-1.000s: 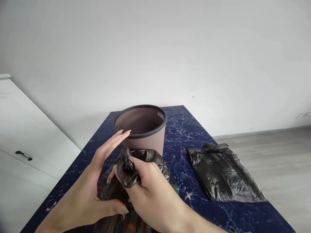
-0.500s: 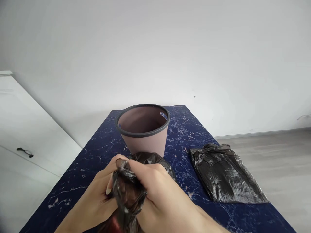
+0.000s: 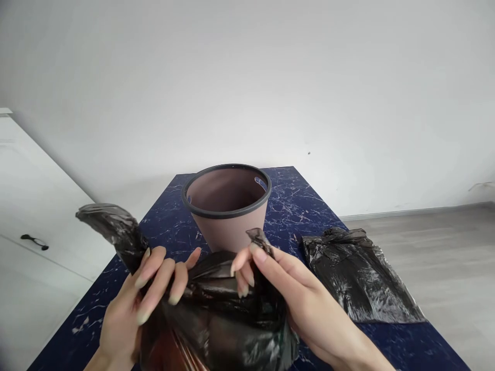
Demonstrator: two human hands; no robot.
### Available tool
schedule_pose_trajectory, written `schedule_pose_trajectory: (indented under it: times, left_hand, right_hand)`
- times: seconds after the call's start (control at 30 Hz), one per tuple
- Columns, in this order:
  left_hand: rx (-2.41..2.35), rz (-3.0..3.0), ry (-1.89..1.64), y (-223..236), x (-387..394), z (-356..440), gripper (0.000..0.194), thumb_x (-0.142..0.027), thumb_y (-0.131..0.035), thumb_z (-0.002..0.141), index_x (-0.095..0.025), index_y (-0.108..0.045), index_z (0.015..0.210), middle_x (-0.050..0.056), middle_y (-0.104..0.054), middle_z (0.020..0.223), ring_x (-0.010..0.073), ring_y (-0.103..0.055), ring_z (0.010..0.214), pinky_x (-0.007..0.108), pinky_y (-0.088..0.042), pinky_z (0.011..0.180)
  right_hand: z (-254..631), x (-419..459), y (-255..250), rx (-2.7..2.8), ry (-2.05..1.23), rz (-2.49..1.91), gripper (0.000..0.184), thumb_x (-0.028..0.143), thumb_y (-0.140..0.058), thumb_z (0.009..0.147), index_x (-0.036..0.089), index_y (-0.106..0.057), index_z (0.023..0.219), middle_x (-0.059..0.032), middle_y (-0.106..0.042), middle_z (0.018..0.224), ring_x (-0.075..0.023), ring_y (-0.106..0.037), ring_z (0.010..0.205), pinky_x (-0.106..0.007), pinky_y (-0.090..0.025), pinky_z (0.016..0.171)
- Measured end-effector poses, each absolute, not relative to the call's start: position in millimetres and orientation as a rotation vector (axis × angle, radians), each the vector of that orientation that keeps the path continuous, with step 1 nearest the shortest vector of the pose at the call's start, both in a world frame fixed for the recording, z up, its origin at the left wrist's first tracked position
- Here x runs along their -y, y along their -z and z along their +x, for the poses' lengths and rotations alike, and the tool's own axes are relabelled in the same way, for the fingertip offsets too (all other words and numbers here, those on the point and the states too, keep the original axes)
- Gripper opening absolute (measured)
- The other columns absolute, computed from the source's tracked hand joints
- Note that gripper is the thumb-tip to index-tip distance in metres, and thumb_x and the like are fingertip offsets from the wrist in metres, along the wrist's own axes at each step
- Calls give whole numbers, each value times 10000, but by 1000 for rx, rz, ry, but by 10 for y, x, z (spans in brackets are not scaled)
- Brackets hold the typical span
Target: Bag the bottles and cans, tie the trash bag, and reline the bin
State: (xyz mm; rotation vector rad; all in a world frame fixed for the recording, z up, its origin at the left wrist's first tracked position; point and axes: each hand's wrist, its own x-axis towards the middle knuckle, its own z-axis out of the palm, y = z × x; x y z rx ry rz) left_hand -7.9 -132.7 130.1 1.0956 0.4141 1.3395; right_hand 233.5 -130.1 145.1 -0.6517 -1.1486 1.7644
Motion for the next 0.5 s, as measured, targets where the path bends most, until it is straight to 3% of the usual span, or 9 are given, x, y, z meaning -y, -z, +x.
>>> schedule_pose_trajectory:
  times: [0.03,0.1,0.17,0.2,0.27,0.37,0.43,0.5]
  left_hand:
    - [-345,1060,-1322,-1307,1317,-75,419,-314,-365,1191,-228,-476,796,-90,-370,472,83,-554,515,308,-557,1160]
    - [-288,1006,-1299,-1303,1303,-76,414,-311,-339,1193,-227,-499,821,-102,-258,525,72,-284,386,219,-662,761]
    - [-345,1012,-1271,-1285,1300,-87,422,-381,-388,1181,-218,-509,811,-85,-264,647,72,-151,436,154,-463,406]
    - [-403,1061,-1242,-1278,1304,-93,429,-427,-439,1165,-213,-508,799,-76,-273,690,71,-150,470,142,-351,363]
    - [-557,1269,-1154,-1289,1318,-94,406,-473,-576,1111,-208,-526,807,-71,-311,715,68,-232,520,154,-305,431]
    - [-851,1584,-1068,-1388,1339,-24,231,-367,-781,987,-216,-620,919,-78,-380,691,77,-380,574,192,-358,556]
    - [-947,1631,-1048,-1486,1337,69,253,-293,-878,867,-230,-677,1007,-78,-463,697,86,-443,590,202,-405,588]
    - [-959,1585,-993,-1574,1324,167,352,-250,-922,776,-240,-718,1063,-53,-596,760,116,-535,646,224,-486,640]
  right_hand:
    - [2345,1309,-1460,1077,-1785,-599,388,507,-610,1104,197,-711,893,-37,-601,881,-166,-553,874,-261,-469,815]
    - [2363,1317,-1485,971,-1802,-514,390,465,-589,1114,203,-695,845,-22,-580,782,-172,-584,833,-285,-496,866]
    - [2375,1309,-1505,927,-1815,-441,371,421,-534,1141,221,-726,896,31,-434,624,-160,-563,695,-311,-523,871]
    - [2377,1301,-1510,930,-1818,-412,372,412,-509,1152,231,-739,922,48,-374,589,-155,-542,642,-322,-533,865]
    - [2363,1283,-1516,1011,-1768,-420,398,436,-494,1159,240,-740,915,34,-443,623,-155,-576,677,-312,-538,860]
    - [2294,1267,-1550,1256,-1568,-621,370,510,-530,1148,272,-775,1005,-14,-710,997,-161,-672,1032,-244,-504,991]
    - [2223,1261,-1607,1390,-1492,-706,325,529,-538,1146,318,-785,1148,4,-734,1225,-161,-656,1220,-224,-465,1097]
    - [2147,1250,-1679,1447,-1481,-702,307,529,-546,1141,333,-770,1215,7,-722,1306,-175,-647,1284,-250,-463,1150]
